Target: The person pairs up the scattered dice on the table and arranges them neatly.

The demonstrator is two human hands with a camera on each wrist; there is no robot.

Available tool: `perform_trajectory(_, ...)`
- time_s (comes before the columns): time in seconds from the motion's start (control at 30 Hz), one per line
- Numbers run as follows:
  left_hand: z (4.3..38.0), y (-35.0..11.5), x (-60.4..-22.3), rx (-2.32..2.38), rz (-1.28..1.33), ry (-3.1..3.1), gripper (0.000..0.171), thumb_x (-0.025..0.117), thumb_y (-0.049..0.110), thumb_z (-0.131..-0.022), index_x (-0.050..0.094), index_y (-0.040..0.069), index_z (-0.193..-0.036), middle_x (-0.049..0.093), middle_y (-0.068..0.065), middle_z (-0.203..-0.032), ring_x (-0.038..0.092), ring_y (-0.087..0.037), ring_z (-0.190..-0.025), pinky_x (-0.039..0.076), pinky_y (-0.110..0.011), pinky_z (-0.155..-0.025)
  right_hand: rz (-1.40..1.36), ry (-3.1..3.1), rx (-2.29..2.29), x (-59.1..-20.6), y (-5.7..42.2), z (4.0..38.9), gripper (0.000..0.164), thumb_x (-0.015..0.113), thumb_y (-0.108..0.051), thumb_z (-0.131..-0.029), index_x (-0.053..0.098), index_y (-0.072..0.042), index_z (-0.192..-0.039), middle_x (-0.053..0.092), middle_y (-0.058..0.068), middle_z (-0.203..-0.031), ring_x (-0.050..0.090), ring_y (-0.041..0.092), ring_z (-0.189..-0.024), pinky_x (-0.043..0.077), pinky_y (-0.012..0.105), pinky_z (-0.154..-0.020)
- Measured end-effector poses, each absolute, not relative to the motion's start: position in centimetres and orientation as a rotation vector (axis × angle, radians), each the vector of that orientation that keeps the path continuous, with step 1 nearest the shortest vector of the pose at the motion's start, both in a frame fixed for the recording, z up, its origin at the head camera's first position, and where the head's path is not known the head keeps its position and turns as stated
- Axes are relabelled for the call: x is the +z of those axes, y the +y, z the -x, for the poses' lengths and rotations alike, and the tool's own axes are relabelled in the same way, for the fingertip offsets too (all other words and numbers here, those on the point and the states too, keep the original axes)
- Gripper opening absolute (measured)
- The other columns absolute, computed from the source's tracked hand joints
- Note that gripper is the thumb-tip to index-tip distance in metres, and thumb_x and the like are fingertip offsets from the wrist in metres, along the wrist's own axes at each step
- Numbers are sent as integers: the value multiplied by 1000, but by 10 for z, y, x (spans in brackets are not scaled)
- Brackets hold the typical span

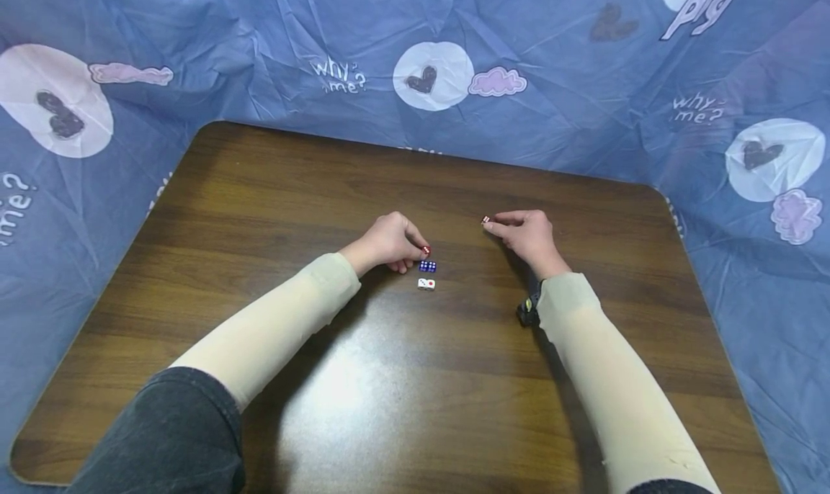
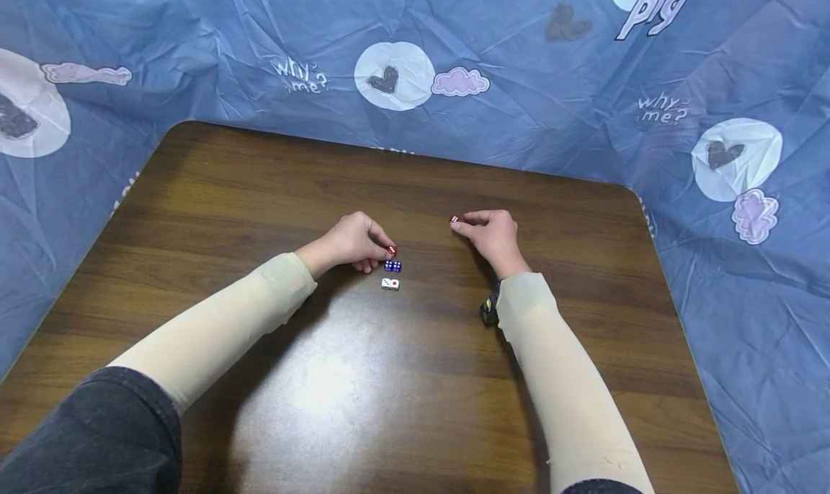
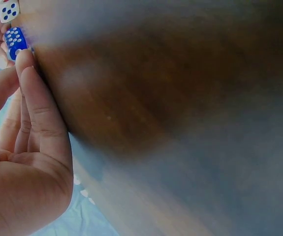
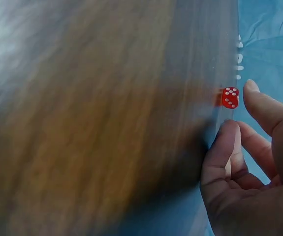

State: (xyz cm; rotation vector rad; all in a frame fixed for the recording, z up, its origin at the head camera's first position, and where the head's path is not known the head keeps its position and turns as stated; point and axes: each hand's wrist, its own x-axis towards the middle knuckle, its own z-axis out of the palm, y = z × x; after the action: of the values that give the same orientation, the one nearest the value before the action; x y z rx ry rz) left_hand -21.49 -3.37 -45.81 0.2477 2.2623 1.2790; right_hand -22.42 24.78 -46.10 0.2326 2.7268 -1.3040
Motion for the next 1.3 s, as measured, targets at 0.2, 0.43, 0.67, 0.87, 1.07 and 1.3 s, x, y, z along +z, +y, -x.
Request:
perform_trajectory(0.2,215,-33,-458,1264,-250,2271,8,79,8,-90,81,6,-98,70,-13,-66,66,-20,-51,59,-31,-48,-276,2738,-1261,-460,244,228,39,83,-36,-87,78,-7,-114,75,11,-91,66,13,-70,52,21,-59)
perform_trajectory(0.43,215,-34,-459,1273,-253,2273,7,79,8,-90,81,6,-96,69,-13,-65,66,-19,-50,59,-31,-47,-306,2775,-1184,-461,239,231,38,83,-36,-88,79,-7,-112,73,11,-109,68,22,-91,55,35,-84)
perform_trajectory(0.67,215,-34,-460,1271,-240,2266,6,80,9,-90,81,7,-96,70,-13,-65,67,-20,-50,60,-33,-49,-265,2864,-1122,-460,233,229,35,85,-34,-86,80,-5,-106,73,13,-113,59,33,-120,44,44,-106)
perform_trajectory(0.87,215,-34,-460,1257,-243,2267,6,80,9,-90,81,7,-96,70,-13,-65,68,-21,-52,60,-33,-49,-256,2900,-1104,-462,229,228,32,85,-32,-86,81,-5,-103,75,11,-105,62,31,-114,45,44,-102)
perform_trajectory(1.07,214,-34,-459,1267,-252,2264,7,79,8,-90,81,6,-96,70,-13,-66,68,-23,-53,60,-33,-49,-262,2928,-1085,-463,228,228,28,85,-31,-86,82,-7,-100,76,9,-103,61,31,-114,44,45,-102)
perform_trajectory(1.3,214,-35,-458,1282,-256,2263,7,79,7,-90,81,6,-96,70,-14,-66,67,-20,-51,59,-31,-47,-241,2948,-1088,-461,227,228,23,84,-27,-87,82,-7,-98,76,9,-100,63,31,-111,45,44,-100)
